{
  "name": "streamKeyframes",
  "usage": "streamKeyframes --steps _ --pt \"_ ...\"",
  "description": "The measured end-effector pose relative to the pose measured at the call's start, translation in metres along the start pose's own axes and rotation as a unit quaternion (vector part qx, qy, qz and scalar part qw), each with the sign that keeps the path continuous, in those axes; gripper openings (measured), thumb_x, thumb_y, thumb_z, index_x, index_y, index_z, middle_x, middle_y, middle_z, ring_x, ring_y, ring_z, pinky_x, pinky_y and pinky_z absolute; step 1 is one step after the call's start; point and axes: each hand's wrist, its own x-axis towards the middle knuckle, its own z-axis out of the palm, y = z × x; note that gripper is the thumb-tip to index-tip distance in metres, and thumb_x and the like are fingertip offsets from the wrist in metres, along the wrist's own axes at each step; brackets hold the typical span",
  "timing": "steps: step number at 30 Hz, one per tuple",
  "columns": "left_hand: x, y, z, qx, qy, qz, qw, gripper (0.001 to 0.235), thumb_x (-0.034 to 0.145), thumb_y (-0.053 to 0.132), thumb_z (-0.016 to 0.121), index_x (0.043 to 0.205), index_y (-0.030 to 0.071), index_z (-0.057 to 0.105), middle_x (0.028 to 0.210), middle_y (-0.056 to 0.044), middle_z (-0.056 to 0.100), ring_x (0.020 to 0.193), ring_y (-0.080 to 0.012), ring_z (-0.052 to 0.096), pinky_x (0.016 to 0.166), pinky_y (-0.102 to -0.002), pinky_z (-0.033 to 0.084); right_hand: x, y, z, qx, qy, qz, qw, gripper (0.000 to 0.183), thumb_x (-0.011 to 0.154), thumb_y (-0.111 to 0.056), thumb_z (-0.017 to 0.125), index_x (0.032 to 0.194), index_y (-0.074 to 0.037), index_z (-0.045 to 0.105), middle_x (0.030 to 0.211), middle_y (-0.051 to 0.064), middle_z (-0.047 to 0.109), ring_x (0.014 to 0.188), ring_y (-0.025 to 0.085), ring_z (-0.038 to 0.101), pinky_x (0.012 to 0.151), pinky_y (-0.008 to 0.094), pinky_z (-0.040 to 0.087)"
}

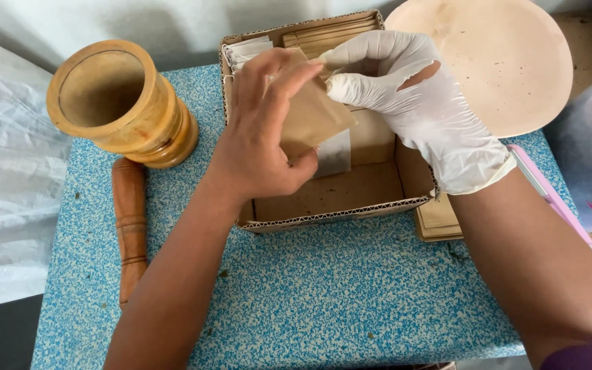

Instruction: Packaging individual tea bags into paper envelopes and sealing them with a heat sealer

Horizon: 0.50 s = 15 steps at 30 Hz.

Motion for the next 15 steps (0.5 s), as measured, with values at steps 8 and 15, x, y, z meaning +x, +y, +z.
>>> streamKeyframes --steps 8,15 --pt "0.005 0.005 -0.004 -0.053 0.003 -0.003 0.999 0.074 0.074 0.008 0.073 0.140 0.010 0.039 0.138 -0.019 0.040 0.134 -0.0365 0.044 0.116 -0.052 0.040 0.000 -0.001 0.000 -0.017 -0.026 -0.011 0.999 0.026 0.087 -0.020 0.076 0.110 -0.008 0.072 0.106 0.004 0.073 0.098 0.009 0.068 0.088 0.021 0.056" --pt "0.002 0.004 -0.001 0.083 -0.015 -0.013 0.996 0.087 0.069 0.031 0.090 0.143 0.018 0.046 0.145 -0.020 0.039 0.136 -0.0384 0.048 0.113 -0.051 0.037 -0.009 -0.033 0.010 -0.152 0.011 -0.035 0.988 0.032 0.096 -0.009 0.070 0.127 -0.007 0.066 0.089 0.004 0.068 0.080 0.004 0.059 0.068 0.016 0.046"
